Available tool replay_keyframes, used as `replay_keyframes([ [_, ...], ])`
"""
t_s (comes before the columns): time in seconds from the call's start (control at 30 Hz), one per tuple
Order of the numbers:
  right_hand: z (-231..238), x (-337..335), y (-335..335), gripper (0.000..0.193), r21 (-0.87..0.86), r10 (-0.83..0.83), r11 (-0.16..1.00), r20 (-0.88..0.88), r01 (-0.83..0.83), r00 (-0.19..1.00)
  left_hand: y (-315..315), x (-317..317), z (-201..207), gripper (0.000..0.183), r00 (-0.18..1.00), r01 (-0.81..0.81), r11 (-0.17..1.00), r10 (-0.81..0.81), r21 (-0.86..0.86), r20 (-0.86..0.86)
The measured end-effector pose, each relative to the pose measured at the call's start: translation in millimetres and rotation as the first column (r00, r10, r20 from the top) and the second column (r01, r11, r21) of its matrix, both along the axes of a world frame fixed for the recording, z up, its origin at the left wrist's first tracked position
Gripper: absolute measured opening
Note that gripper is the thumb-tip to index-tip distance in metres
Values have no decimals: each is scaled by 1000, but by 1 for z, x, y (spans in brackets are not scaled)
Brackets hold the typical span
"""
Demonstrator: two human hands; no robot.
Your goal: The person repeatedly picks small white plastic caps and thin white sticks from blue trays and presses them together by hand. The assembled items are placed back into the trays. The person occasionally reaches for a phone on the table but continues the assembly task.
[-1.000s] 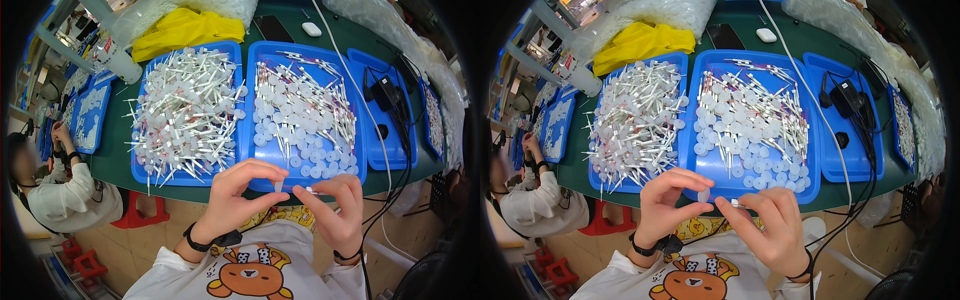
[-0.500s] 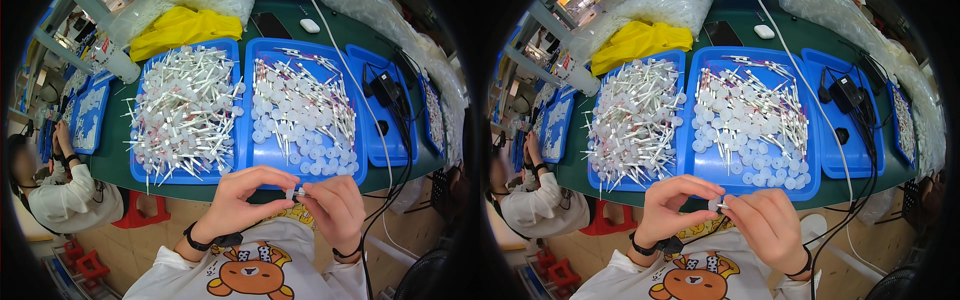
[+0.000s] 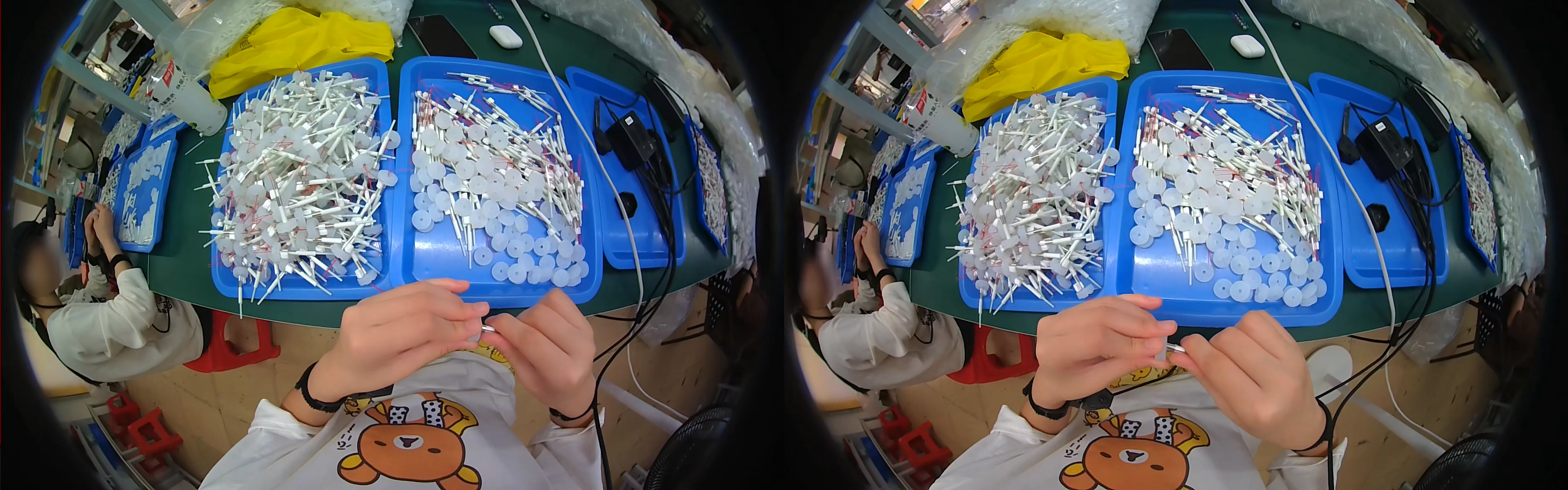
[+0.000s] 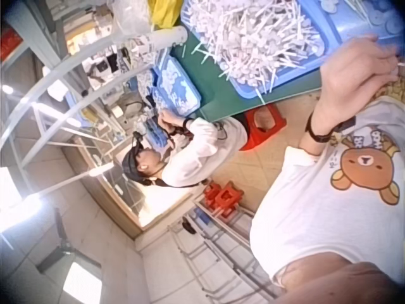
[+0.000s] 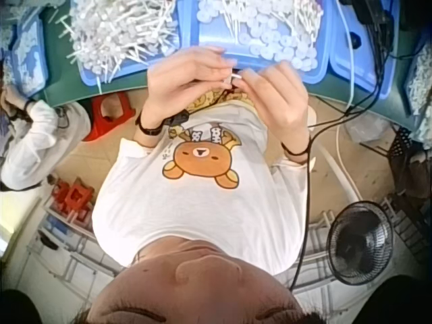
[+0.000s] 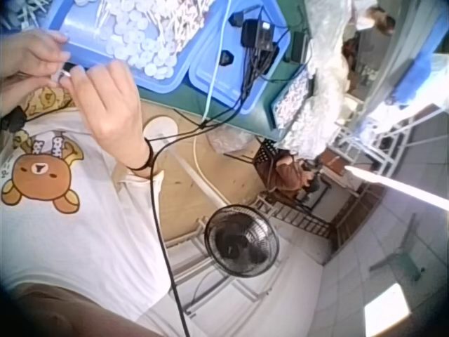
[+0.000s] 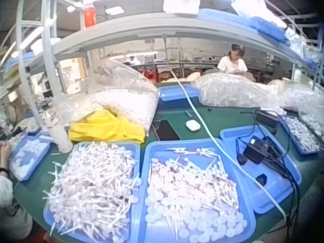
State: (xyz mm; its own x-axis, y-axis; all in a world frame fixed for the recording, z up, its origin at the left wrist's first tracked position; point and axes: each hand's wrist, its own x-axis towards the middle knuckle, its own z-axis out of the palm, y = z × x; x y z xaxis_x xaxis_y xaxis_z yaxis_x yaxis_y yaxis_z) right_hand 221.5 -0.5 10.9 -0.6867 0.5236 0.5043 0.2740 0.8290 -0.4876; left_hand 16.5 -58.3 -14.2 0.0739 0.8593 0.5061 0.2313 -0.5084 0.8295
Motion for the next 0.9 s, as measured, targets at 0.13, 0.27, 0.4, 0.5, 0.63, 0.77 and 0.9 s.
replay_keyframes([
  [0.13,6,4,1,18,-322,79,943,-38,-87,996,-1,-5,6,13,996,83,997,-83,-2,-30],
  [0.27,1,5,-4,10,-693,41,714,-101,-100,994,-3,-4,-3,18,985,149,984,-139,-96,106],
  [0.4,-4,5,-10,8,-866,-10,489,-128,-107,992,-7,-8,-10,23,951,249,949,-201,-195,236],
  [0.5,-14,1,-18,10,-824,-72,564,-106,-47,992,-10,-8,-12,23,969,181,948,-126,-261,213],
  [0.63,-20,-14,-29,23,-574,-230,808,-107,129,967,-16,-16,-3,21,999,-19,980,24,-196,24],
  [0.77,-19,-7,-30,29,-467,-365,838,-95,282,926,-37,-40,0,28,898,-435,882,440,-181,-15],
  [0.9,-20,0,-25,23,-455,-421,822,-77,343,904,-55,-72,3,33,695,-685,729,650,-7,-307],
])
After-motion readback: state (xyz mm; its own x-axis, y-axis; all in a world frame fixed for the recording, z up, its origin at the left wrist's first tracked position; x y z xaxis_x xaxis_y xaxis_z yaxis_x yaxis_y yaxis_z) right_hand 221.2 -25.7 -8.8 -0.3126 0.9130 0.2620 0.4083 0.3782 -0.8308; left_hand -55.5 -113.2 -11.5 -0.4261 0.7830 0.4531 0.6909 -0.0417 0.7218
